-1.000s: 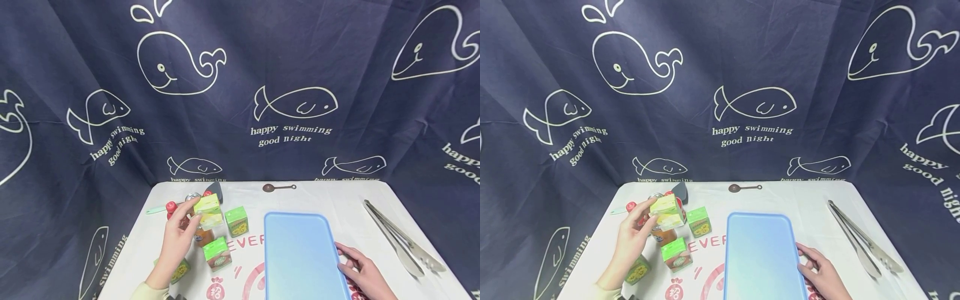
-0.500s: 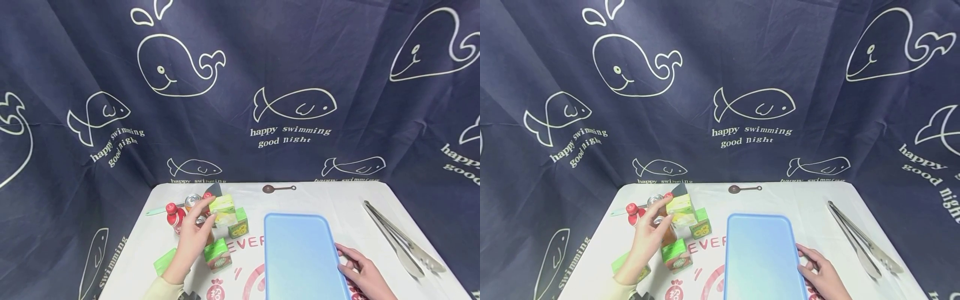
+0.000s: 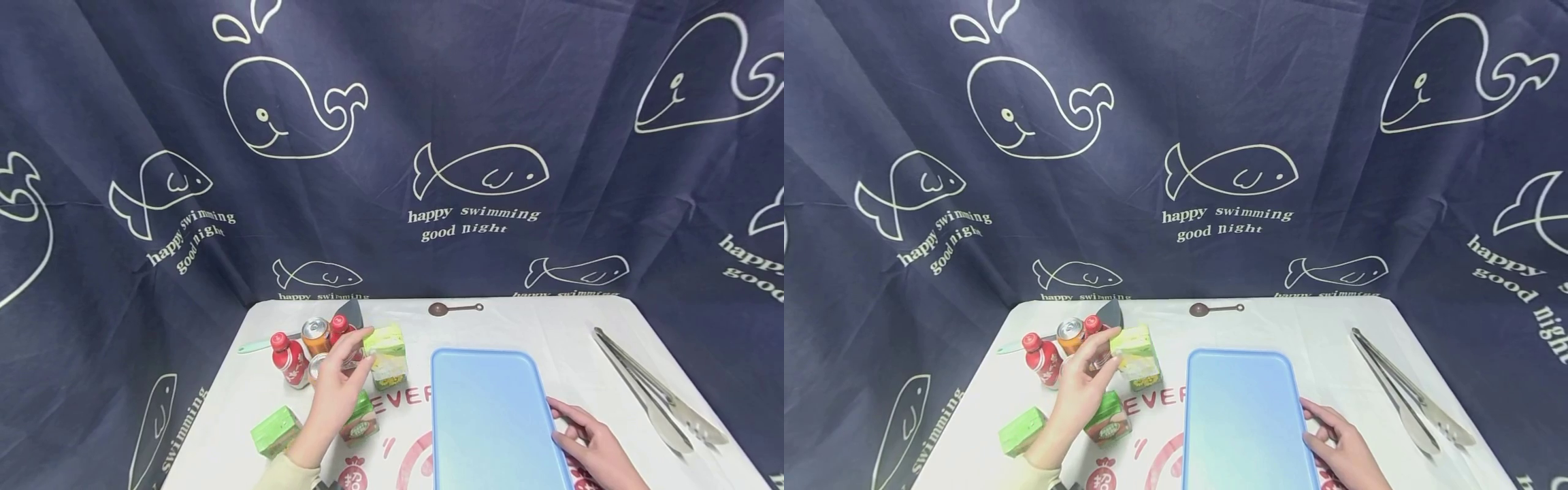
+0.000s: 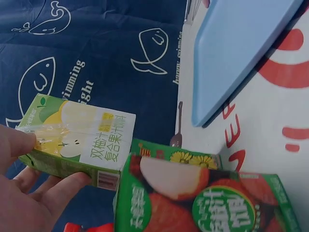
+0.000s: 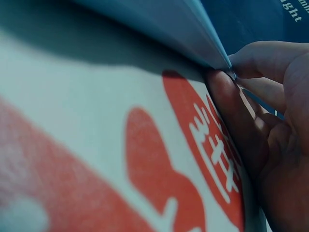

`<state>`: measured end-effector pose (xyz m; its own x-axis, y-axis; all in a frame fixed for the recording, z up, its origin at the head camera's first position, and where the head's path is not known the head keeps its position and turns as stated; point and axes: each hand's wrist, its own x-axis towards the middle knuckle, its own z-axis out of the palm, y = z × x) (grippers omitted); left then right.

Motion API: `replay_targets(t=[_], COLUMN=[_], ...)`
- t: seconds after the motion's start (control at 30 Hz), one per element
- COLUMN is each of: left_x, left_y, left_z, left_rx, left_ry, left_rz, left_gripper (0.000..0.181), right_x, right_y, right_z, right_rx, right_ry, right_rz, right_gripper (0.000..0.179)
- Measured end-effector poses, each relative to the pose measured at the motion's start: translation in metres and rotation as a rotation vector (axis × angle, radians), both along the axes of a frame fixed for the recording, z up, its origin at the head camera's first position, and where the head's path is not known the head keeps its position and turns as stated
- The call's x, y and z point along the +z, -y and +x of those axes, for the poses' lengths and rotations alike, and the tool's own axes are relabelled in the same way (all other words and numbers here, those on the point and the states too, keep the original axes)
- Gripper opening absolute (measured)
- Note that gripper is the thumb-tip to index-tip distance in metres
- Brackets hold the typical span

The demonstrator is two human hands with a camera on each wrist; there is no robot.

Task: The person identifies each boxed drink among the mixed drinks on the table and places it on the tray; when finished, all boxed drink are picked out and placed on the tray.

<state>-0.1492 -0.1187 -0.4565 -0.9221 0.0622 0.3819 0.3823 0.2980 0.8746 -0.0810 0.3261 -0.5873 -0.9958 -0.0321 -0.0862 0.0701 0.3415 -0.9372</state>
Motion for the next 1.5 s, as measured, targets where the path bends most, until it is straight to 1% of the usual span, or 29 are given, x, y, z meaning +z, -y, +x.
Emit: replay_targets(t=[0.27, 0.37, 0.43, 0.5, 0.6, 0.7, 0.8, 0.97, 1.13, 1.5], left_x=[-0.001, -0.001, -0.002, -0.004, -0.006, -0.009, -0.011, -0.017, -0.026, -0.036], left_y=[-0.015, -0.022, -0.026, -0.031, -0.037, -0.043, -0.049, -0.057, -0.066, -0.087], left_z=[-0.001, -0.002, -0.003, -0.003, -0.004, -0.004, -0.006, -0.009, -0.012, -0.015], left_rx=[-0.061, -0.072, -0.075, -0.074, -0.086, -0.106, -0.130, -0.156, -0.166, -0.190], left_ry=[0.003, 0.005, -0.004, -0.008, -0.012, -0.006, -0.006, 0.014, 0.020, 0.035], left_rz=[0.027, 0.034, 0.033, 0.033, 0.041, 0.058, 0.075, 0.096, 0.110, 0.138], left_gripper=[0.049, 0.052, 0.053, 0.053, 0.051, 0.050, 0.052, 0.053, 0.052, 0.050], right_x=[0.001, 0.001, 0.000, -0.001, 0.000, 0.000, 0.000, -0.001, -0.001, -0.001], right_y=[0.000, 0.000, 0.001, 0.000, -0.001, -0.002, -0.001, 0.000, -0.001, -0.002], right_z=[-0.001, -0.001, -0.001, 0.000, 0.000, 0.000, 0.000, 0.000, 0.001, 0.000], right_rx=[-0.001, -0.005, -0.004, -0.006, -0.008, -0.013, -0.011, -0.004, 0.001, 0.004], right_ry=[0.039, 0.028, -0.011, -0.025, -0.023, 0.011, -0.005, -0.035, -0.018, 0.005], right_rz=[-0.025, -0.014, 0.006, 0.023, 0.028, 0.021, 0.028, 0.035, 0.017, -0.004], right_gripper=[0.057, 0.056, 0.055, 0.055, 0.055, 0.056, 0.055, 0.054, 0.055, 0.056])
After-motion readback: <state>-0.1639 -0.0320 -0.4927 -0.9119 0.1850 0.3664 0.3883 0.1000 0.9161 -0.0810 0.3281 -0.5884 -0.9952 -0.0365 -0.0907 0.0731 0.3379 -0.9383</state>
